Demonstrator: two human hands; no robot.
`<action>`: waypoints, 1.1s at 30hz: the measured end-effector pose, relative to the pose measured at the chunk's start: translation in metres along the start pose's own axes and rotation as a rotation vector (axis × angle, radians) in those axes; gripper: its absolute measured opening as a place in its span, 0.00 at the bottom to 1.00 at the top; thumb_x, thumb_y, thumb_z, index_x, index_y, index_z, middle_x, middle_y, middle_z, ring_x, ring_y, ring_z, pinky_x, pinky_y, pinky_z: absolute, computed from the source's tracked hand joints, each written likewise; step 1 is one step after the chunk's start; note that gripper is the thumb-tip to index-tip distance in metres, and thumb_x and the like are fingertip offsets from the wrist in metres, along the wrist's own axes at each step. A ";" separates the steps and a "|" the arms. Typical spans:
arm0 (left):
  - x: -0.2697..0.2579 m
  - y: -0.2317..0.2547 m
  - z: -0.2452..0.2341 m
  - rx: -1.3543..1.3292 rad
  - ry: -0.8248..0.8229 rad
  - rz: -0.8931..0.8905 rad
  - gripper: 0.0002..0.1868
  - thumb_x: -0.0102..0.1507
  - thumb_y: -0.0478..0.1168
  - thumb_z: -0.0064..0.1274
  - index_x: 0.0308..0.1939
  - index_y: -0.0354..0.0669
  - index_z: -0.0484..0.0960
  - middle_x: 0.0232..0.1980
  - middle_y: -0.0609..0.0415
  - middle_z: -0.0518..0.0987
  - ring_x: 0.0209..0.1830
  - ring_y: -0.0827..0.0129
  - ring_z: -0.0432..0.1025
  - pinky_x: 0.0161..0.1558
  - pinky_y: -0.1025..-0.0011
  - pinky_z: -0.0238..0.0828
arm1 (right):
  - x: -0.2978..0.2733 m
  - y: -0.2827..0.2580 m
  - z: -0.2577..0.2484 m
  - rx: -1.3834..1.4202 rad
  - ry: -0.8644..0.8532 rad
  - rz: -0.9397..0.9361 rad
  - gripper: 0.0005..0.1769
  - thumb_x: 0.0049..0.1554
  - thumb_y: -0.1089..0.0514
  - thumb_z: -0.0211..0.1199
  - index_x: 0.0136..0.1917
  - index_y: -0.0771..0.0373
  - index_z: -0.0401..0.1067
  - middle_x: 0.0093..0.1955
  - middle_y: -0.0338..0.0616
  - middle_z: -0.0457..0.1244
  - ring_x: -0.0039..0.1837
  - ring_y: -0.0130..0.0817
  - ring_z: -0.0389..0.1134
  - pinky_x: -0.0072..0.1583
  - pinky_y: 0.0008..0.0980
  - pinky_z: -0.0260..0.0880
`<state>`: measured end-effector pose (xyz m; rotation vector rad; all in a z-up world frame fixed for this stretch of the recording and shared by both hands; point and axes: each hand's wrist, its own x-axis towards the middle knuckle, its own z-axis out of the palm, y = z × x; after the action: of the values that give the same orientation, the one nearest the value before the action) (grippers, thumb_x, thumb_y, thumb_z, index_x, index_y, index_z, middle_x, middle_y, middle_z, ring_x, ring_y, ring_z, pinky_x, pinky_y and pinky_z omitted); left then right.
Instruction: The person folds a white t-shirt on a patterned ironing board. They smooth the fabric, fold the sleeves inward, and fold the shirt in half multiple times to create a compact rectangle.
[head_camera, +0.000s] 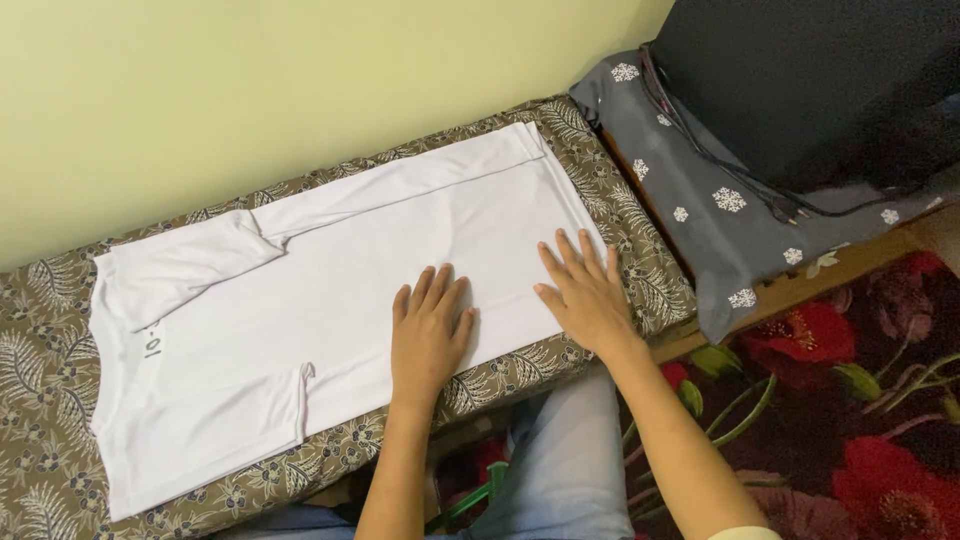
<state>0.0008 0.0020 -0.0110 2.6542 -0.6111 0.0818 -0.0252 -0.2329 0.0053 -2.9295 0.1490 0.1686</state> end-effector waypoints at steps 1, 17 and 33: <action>0.000 -0.001 0.001 -0.001 -0.001 -0.001 0.24 0.68 0.53 0.45 0.67 0.57 0.75 0.75 0.56 0.68 0.78 0.61 0.56 0.74 0.51 0.45 | 0.001 0.007 0.001 0.000 -0.002 0.000 0.34 0.66 0.35 0.36 0.81 0.46 0.49 0.86 0.46 0.37 0.85 0.47 0.29 0.78 0.58 0.19; 0.000 0.001 0.004 0.034 0.090 0.027 0.21 0.67 0.52 0.48 0.63 0.56 0.79 0.72 0.55 0.72 0.76 0.61 0.60 0.72 0.51 0.49 | -0.065 0.082 -0.021 0.306 0.200 0.240 0.09 0.60 0.50 0.62 0.53 0.49 0.79 0.49 0.42 0.72 0.56 0.41 0.72 0.58 0.41 0.71; -0.002 0.001 0.006 0.034 0.096 0.027 0.22 0.66 0.51 0.48 0.64 0.56 0.78 0.72 0.55 0.72 0.76 0.61 0.59 0.73 0.52 0.48 | -0.055 0.095 -0.016 0.034 0.155 0.080 0.06 0.60 0.51 0.62 0.49 0.52 0.76 0.51 0.38 0.67 0.64 0.42 0.65 0.65 0.46 0.62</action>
<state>-0.0018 0.0000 -0.0164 2.6568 -0.6195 0.2283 -0.0883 -0.3238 0.0088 -2.9027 0.2900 -0.0488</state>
